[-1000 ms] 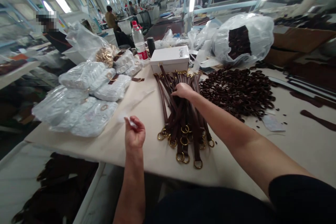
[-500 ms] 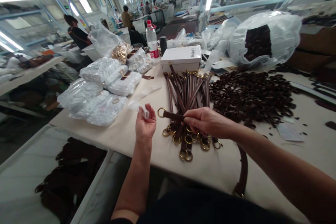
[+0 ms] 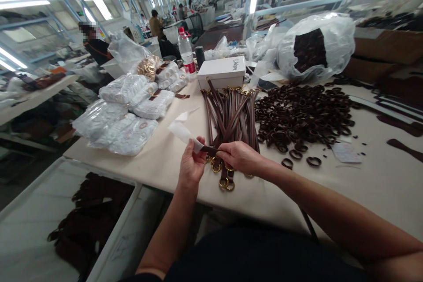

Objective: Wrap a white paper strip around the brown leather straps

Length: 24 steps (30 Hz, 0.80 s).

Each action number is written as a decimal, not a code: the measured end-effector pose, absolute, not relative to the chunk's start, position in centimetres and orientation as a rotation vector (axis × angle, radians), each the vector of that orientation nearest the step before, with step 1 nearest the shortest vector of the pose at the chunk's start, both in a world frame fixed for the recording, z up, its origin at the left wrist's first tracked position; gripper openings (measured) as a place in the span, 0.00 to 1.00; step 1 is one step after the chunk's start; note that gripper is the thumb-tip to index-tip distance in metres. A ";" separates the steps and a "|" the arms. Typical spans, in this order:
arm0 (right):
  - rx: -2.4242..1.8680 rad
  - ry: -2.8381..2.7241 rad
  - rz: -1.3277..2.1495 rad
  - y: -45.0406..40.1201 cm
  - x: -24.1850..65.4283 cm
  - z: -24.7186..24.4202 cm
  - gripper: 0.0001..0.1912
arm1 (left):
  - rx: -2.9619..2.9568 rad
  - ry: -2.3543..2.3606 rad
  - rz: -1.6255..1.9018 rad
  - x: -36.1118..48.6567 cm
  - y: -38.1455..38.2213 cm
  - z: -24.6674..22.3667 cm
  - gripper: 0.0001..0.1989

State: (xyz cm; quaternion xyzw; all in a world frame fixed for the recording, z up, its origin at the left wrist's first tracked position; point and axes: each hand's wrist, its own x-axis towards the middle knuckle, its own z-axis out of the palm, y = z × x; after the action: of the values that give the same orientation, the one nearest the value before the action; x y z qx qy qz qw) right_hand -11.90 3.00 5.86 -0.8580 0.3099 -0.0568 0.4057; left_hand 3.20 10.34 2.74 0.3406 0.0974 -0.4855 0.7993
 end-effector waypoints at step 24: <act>-1.562 0.789 0.397 8.8 -26.5 3.0 0.31 | 0.979 0.046 -1.142 -2.3 19.2 -3.1 0.23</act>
State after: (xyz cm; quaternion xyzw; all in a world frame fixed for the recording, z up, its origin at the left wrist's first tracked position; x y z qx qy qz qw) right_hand -26.53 8.76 2.98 -0.6805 0.3435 0.1730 0.6237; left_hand -2.35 19.17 -3.14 0.4447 0.0209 -0.5184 0.7301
